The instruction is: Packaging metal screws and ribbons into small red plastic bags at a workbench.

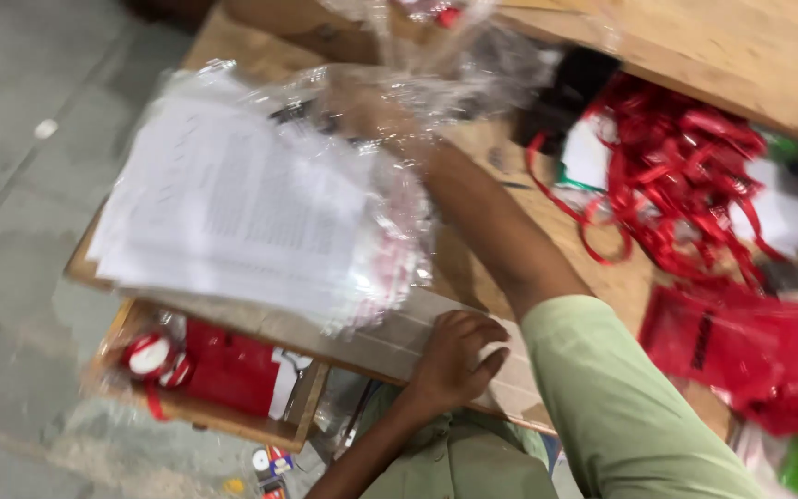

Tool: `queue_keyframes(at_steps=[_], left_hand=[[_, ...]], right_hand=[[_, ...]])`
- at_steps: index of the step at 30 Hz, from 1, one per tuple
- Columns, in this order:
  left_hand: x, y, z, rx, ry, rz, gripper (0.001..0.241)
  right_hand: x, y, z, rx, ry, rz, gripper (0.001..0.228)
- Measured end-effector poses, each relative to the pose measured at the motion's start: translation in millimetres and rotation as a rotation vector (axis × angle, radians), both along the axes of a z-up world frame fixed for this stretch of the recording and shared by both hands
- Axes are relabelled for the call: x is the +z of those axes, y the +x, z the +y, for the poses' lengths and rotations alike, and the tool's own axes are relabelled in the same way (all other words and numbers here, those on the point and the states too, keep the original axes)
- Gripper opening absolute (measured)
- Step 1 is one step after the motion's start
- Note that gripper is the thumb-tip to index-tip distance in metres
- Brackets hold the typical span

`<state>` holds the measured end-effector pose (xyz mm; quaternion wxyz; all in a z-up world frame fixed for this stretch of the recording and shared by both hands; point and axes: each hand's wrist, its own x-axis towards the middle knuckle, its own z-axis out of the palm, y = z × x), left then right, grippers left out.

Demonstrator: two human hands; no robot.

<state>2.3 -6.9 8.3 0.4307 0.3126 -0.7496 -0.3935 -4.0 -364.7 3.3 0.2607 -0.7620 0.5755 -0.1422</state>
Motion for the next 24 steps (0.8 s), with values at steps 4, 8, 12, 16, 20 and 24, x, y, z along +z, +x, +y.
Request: queue_keyframes(at_steps=[4, 8, 12, 16, 20, 24], left_hand=[[3.6, -1.7, -2.2, 0.046, 0.018, 0.008, 0.019], [5.9, -2.1, -4.0, 0.027, -0.001, -0.011, 0.018], [4.3, -5.5, -2.5, 0.07, -0.081, 0.039, 0.022], [7.0, -8.5, -2.6, 0.064, -0.077, -0.011, 0.021], [12.0, -11.4, -0.1, 0.071, -0.067, 0.0, 0.023], [9.4, -16.0, 1.9, 0.085, -0.084, -0.025, 0.021]], right_hand=[[18.6, -2.6, -5.5, 0.01, 0.074, -0.152, 0.033], [29.0, 24.0, -6.3, 0.046, 0.13, -0.255, 0.032], [46.7, 13.5, 5.0, 0.194, -0.167, -0.129, 0.037], [112.4, -23.1, 45.6, 0.223, -0.243, -0.154, 0.04], [158.0, -68.8, 91.5, 0.171, -0.091, -0.38, 0.025], [172.5, -150.9, 152.5, 0.209, 0.067, -0.791, 0.029]])
